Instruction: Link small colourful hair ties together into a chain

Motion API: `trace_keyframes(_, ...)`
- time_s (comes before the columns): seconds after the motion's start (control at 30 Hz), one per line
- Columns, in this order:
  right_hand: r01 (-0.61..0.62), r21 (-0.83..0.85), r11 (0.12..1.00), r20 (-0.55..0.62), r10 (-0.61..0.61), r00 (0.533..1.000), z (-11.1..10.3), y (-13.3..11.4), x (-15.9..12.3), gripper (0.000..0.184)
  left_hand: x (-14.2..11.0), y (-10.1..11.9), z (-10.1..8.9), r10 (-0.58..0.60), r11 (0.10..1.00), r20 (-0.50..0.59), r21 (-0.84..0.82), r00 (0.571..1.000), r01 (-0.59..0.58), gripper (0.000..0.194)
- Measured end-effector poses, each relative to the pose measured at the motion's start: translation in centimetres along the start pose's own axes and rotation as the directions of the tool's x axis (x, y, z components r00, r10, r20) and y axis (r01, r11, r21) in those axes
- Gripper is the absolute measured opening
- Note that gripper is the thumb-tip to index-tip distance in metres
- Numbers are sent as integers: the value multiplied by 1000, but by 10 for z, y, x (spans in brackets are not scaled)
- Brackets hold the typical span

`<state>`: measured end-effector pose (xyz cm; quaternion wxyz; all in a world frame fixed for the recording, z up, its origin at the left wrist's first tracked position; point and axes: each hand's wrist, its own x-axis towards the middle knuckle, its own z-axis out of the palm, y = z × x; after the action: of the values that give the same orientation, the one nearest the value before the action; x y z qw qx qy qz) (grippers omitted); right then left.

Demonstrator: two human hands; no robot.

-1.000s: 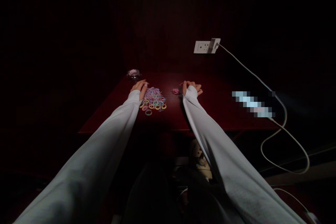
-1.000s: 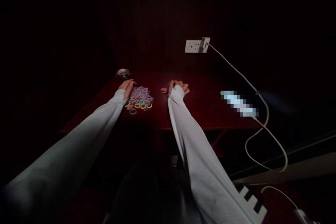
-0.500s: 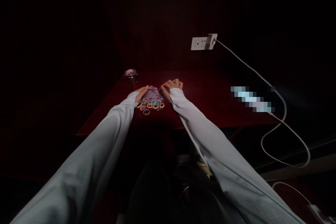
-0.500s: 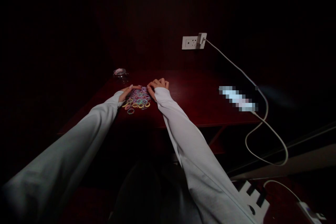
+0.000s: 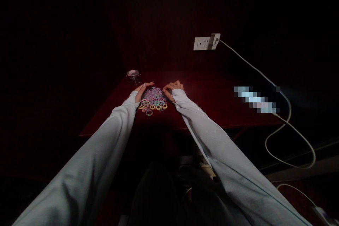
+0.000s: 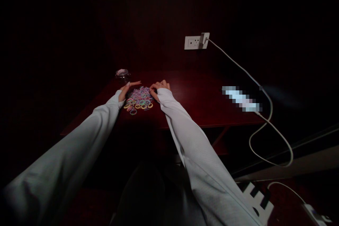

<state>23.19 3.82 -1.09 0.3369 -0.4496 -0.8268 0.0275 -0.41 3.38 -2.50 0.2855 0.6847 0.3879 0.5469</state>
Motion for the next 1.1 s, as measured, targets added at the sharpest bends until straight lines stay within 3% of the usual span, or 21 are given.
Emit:
trace_keyframes(0.1,-26,2,1000,5,26,1000,3,2,3,21,-4,4,3,17,999,-32,41,999,-16,84)
trace_keyframes(0.43,-84,6,996,43,83,996,8,1,8,18,-9,-1,-8,-69,911,73,410,995,34,49)
trace_keyframes(0.77,-52,39,998,57,50,997,2,3,3,23,-16,8,-3,-87,905,95,423,992,39,55)
trace_keyframes(1.1,-22,42,999,37,21,999,-3,0,-1,25,-9,8,-12,-148,852,89,517,985,81,52)
